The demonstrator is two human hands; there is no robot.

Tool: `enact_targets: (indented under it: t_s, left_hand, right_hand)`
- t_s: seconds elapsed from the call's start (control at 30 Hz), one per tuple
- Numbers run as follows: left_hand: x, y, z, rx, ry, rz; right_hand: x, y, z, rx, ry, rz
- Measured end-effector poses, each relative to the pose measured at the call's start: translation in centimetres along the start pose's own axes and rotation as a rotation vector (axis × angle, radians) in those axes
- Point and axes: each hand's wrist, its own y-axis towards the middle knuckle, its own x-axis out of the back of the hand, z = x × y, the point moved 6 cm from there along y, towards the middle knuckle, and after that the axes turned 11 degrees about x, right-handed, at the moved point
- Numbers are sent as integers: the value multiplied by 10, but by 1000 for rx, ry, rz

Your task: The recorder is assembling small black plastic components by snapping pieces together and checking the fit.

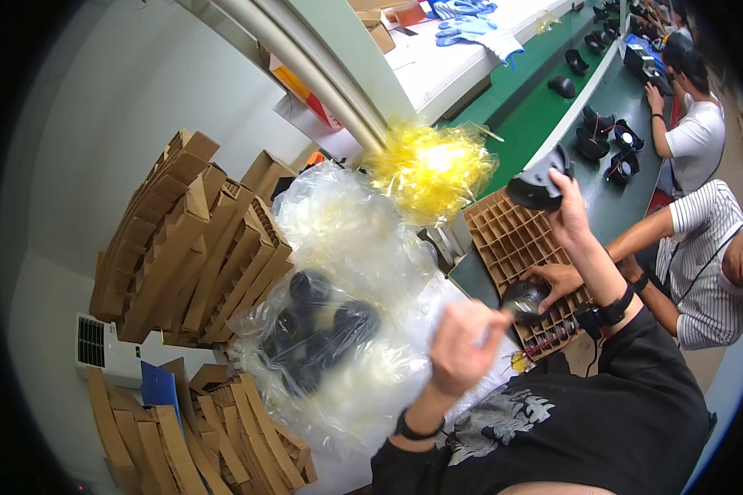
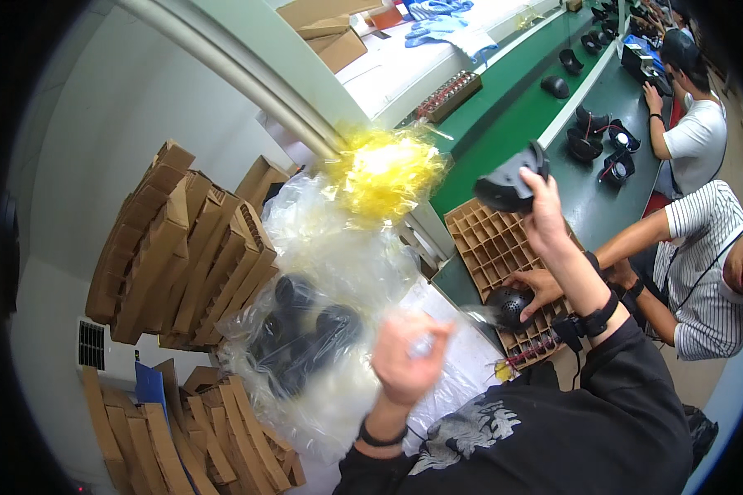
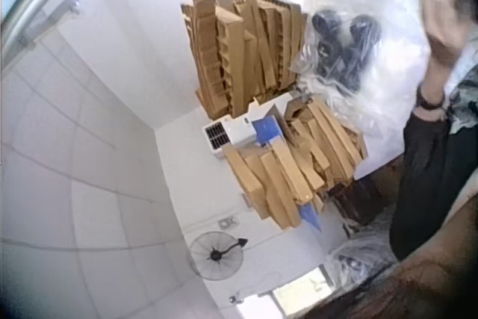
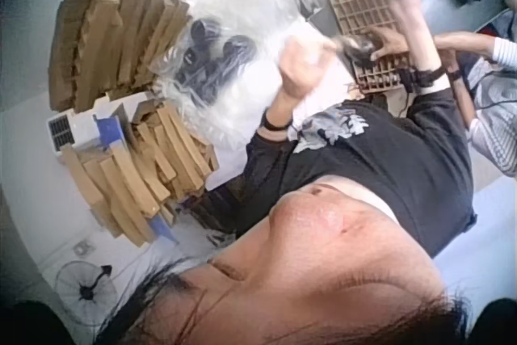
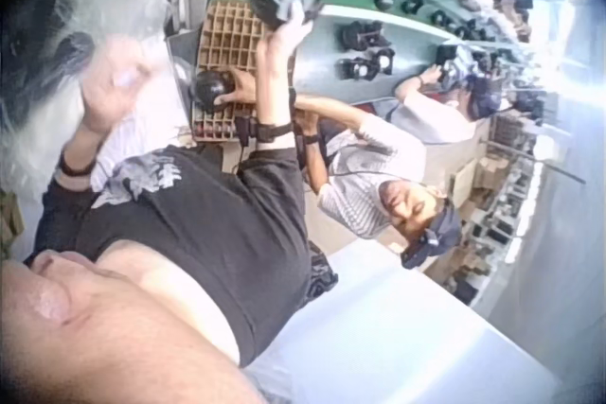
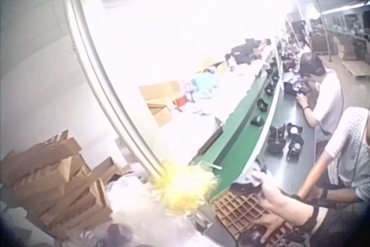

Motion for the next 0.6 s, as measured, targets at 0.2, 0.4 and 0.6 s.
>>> enact_targets:
  t_s: [0.2,0.4,0.6]
  left_hand:
    - [3,98,62,29,319,-328]
    - [9,95,78,174,254,-320]
    - [-10,-46,115,614,-109,268]
  right_hand:
    - [-20,12,-59,-216,139,67]
    - [-14,63,-122,-400,240,-86]
    - [62,213,-176,-227,192,-314]
